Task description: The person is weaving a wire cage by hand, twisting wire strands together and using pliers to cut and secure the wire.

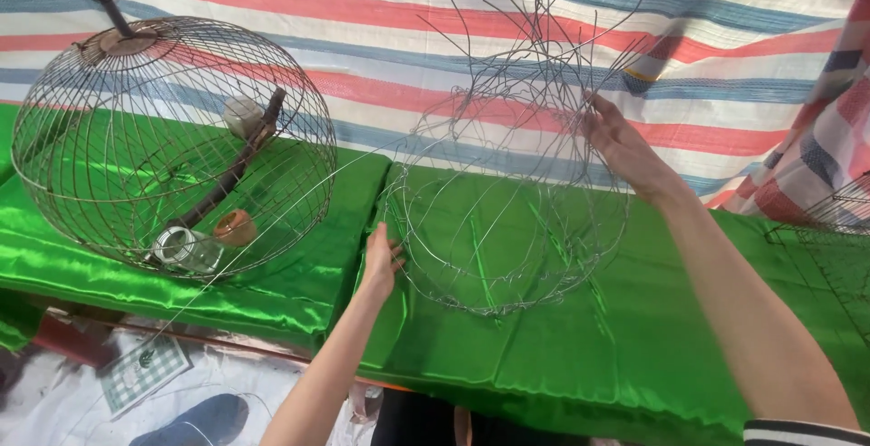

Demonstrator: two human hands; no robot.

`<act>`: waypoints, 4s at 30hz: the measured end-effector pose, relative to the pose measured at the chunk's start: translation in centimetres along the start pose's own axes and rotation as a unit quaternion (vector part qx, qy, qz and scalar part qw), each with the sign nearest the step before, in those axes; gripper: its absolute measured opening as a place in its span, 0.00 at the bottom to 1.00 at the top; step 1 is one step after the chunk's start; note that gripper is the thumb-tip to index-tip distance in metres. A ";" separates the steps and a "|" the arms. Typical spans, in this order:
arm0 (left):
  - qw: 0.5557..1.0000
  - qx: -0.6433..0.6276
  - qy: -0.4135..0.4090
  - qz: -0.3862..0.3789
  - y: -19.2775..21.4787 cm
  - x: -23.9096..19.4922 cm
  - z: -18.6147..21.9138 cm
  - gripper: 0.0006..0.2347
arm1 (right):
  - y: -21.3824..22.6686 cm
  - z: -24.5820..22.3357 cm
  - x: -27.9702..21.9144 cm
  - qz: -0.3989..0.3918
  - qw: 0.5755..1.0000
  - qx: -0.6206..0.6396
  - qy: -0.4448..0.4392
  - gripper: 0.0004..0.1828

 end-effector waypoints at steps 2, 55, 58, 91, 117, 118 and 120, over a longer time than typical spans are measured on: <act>0.997 0.065 -0.052 -0.007 0.2 -1.6 2.3 0.34 | 0.3 0.9 0.2 -0.002 1.000 0.008 -0.001 0.41; 0.656 0.582 -0.480 -0.038 -9.2 -4.7 20.0 0.23 | 4.1 16.3 -2.6 -0.053 0.979 0.070 -0.186 0.37; 0.636 0.628 -0.436 -0.102 -9.1 -4.3 21.0 0.14 | 3.9 16.9 -2.8 -0.066 0.977 0.065 -0.194 0.41; 0.611 0.755 -0.236 -0.022 0.6 -14.6 29.4 0.12 | 2.8 16.1 -2.9 -0.077 0.978 -0.024 -0.194 0.33; 0.512 0.835 -0.157 -0.130 17.5 -5.6 11.8 0.10 | 1.7 15.1 -1.5 -0.082 0.972 -0.114 -0.187 0.27; 0.511 0.835 -0.156 -0.129 16.6 -6.4 12.2 0.10 | 1.6 15.3 -1.4 -0.082 0.973 -0.112 -0.187 0.27; 0.544 0.813 -0.169 -0.124 14.3 -7.8 12.8 0.12 | 1.7 15.8 -1.2 -0.076 0.976 -0.102 -0.176 0.26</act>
Point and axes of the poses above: each hand's wrist, its own x-axis towards the middle knuckle, its own y-axis out of the back of the hand, z = x × y, the point moved 5 cm from there along x, towards the middle knuckle, and after that the axes turned 11 degrees about -x, right-handed, at the moved point
